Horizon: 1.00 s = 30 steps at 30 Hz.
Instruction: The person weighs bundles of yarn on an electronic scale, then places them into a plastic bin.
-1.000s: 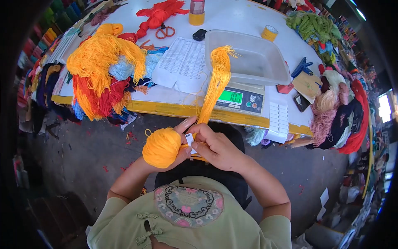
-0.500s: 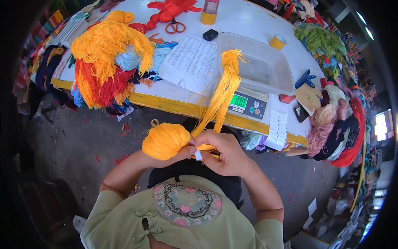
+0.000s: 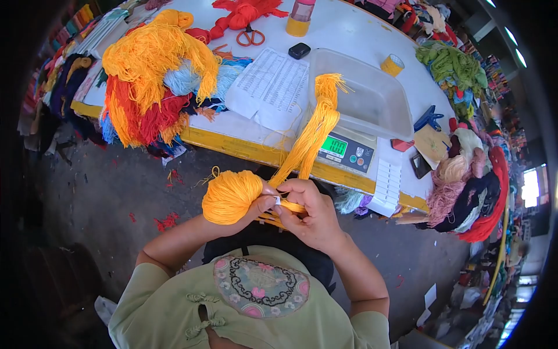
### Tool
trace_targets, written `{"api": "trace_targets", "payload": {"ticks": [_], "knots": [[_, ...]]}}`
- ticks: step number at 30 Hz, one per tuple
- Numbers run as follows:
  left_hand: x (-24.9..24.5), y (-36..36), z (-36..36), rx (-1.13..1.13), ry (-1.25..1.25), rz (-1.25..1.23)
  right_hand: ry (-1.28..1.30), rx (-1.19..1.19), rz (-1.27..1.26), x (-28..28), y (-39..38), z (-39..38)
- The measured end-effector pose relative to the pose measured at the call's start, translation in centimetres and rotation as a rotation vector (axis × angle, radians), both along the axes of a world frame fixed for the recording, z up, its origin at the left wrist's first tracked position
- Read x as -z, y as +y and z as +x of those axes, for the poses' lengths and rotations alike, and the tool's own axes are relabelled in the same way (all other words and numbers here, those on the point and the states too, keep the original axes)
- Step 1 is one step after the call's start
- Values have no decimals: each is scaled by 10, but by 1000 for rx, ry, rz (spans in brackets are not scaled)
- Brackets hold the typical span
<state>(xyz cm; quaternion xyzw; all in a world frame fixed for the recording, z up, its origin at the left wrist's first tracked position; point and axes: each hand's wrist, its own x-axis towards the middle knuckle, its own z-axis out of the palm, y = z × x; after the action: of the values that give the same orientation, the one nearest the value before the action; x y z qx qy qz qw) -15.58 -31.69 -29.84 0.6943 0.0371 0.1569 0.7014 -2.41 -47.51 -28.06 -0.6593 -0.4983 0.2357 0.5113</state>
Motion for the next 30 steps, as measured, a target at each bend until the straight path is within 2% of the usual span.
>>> {"api": "trace_targets", "payload": {"ticks": [4,7,8,9,11,12,13,14,15,18,21,22,24,26,27,29,30], "knots": [[3,0,7,-129,-179,132,-33,13,-18,-7,-3,0],[-5,18,-1,-165,-120,337,-157,10,-88,0,-16,13],[-11,28,-7,-191,-71,389,-242,45,-132,1,-23,19],[-15,39,-12,-215,-22,441,-462,46,-125,6,-33,32],[-16,67,-25,-192,37,420,-689,60,-227,3,-51,57],[-21,86,-32,-96,139,384,-782,74,-323,3,-64,70],[-29,100,-43,-34,125,276,-873,87,-420,5,-78,81],[-44,113,-58,35,273,105,-866,111,-448,6,-92,91],[-38,127,-71,5,314,69,-857,134,-476,7,-105,99],[-46,156,-108,-141,473,126,-808,193,-536,10,-141,108],[-35,187,-149,-203,630,55,-750,179,-714,26,-173,105],[-29,187,-153,-235,620,31,-717,170,-676,40,-182,102],[-7,186,-158,-303,596,-15,-662,95,-780,70,-194,90],[15,184,-156,-345,551,97,-561,49,-916,101,-199,78],[21,184,-153,-370,522,155,-653,-16,-827,101,-191,75],[18,178,-146,-364,536,88,-836,-146,-640,97,-163,64],[9,166,-138,-363,515,29,-798,-150,-614,84,-141,57]]}}
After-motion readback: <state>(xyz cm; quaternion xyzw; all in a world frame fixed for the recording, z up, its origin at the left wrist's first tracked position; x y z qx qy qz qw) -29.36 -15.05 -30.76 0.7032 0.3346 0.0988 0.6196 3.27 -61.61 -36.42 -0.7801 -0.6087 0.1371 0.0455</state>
